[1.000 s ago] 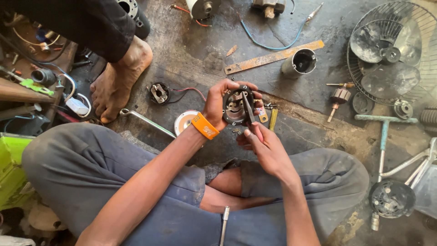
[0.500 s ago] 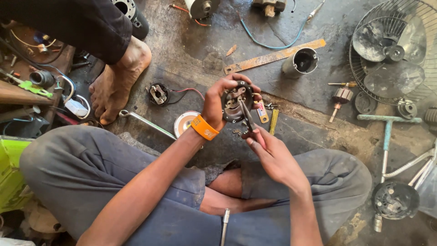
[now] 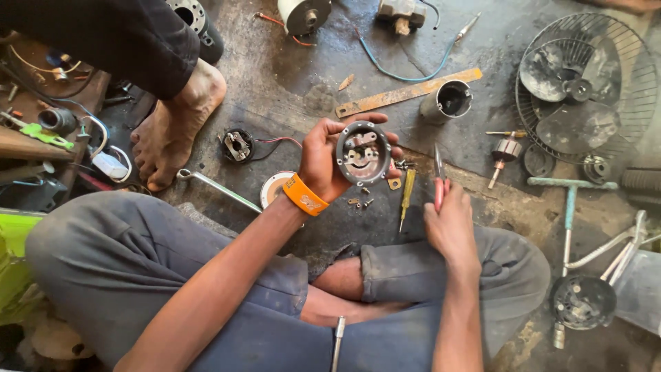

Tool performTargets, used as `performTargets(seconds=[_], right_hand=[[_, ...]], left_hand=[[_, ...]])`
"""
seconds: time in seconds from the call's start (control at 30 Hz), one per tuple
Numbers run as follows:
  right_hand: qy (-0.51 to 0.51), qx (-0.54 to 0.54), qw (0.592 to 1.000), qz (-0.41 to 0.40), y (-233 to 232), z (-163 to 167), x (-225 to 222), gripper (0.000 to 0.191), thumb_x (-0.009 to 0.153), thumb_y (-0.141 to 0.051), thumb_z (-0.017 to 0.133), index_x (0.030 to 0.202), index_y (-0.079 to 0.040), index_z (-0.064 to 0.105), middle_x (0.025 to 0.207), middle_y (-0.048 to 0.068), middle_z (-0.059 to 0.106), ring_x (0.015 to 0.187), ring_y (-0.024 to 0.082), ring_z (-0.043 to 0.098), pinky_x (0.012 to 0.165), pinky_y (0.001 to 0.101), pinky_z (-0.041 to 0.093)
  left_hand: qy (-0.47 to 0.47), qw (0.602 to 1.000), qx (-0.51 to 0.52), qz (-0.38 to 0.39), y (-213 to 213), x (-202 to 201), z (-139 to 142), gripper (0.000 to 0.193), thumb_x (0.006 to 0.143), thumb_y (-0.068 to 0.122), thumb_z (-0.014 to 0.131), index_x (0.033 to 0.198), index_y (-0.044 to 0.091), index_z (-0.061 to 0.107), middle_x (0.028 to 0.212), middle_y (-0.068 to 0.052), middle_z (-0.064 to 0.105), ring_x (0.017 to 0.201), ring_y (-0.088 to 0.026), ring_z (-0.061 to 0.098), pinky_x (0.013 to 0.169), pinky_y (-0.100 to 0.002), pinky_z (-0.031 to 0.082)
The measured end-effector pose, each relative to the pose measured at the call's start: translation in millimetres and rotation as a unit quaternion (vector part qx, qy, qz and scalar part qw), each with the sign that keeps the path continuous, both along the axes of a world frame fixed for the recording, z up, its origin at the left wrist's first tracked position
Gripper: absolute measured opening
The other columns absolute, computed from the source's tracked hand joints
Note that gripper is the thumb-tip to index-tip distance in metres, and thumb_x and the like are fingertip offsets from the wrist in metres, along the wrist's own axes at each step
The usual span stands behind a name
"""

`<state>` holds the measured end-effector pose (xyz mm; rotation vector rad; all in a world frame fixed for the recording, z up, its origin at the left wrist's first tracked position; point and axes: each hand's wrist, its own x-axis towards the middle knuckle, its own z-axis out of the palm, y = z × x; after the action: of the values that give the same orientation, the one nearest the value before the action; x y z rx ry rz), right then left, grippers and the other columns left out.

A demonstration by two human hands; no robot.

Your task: The person sits on the workshop floor and works on a motorcycle stator/flywheel cover assembly in their lap. They unscrew fasteners with a screwdriver, use pliers to remove parts, handle small screws and brackets, and reposition the housing while working on it by hand.

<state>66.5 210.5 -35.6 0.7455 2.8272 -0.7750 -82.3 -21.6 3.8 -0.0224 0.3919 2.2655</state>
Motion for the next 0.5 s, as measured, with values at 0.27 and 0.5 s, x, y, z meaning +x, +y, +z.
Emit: performTargets(seconds=[0.27, 0.5], right_hand=[[-0.048, 0.032, 0.998, -0.018, -8, -7, -2, 0.08, 0.081, -0.021, 0.079, 0.147, -0.006, 0.036, 0.131, 0.033, 0.049, 0.119, 0.053, 0.051, 0.1, 0.0561, 0.045], [-0.044, 0.063, 0.997, -0.019, -23, 14, -2, 0.064, 0.082, -0.032, 0.082, 0.135, -0.007, 0.056, 0.127, 0.027, 0.055, 0.118, 0.05, 0.052, 0.094, 0.0574, 0.046]], left_hand=[[-0.027, 0.992, -0.121, -0.021, -5, 2, 3, 0.061, 0.105, 0.048, 0.034, 0.117, -0.005, 0.061, 0.111, -0.027, 0.069, 0.096, -0.04, 0.073, 0.081, -0.062, 0.065], [-0.016, 0.967, -0.253, -0.014, -38, 12, 28, 0.036, 0.103, 0.04, 0.048, 0.113, 0.008, 0.063, 0.098, -0.008, 0.071, 0.086, -0.025, 0.072, 0.069, -0.058, 0.064]])
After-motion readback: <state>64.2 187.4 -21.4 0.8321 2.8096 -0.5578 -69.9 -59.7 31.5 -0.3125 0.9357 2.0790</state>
